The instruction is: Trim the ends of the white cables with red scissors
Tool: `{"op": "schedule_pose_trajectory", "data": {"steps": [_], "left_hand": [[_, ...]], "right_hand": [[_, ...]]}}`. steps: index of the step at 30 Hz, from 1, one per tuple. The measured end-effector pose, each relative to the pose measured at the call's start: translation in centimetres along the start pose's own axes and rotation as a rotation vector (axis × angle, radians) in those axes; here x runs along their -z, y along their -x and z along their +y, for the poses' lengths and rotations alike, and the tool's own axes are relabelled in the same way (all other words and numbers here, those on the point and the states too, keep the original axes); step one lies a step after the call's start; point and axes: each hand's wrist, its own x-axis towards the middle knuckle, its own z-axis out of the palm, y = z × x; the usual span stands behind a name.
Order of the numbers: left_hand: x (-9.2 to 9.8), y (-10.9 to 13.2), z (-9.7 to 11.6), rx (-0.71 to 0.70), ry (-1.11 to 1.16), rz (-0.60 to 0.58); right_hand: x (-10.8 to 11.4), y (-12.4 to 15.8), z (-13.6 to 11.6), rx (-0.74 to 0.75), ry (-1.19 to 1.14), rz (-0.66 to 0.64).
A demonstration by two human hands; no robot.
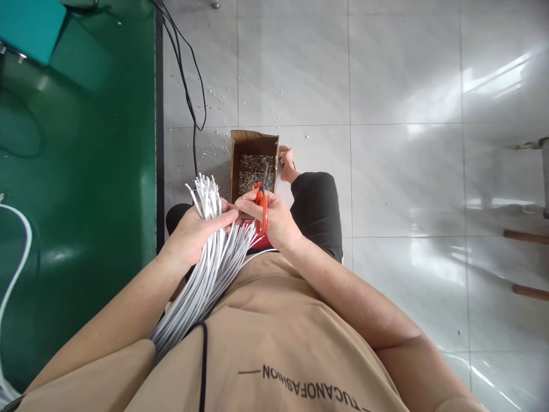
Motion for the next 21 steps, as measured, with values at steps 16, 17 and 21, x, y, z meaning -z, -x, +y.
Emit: {"op": "schedule_pose_trajectory", "data": {"steps": [16,17,21], "left_hand": [[0.8,0.3,0.3,-0.17,-0.04,0.113],[0.7,0.3,0.3,-0.173,-0.052,0.117],[0.8,0.3,0.2,-0.204,-0.102,0.122]], "right_hand": [[0.7,1.2,-2.4,0.019,1.437,0.11],[0.5,1.2,-2.4,0.018,1.451,0.095],[-0.1,1.3,-2.6,0.035,1.487,0.085]]}}
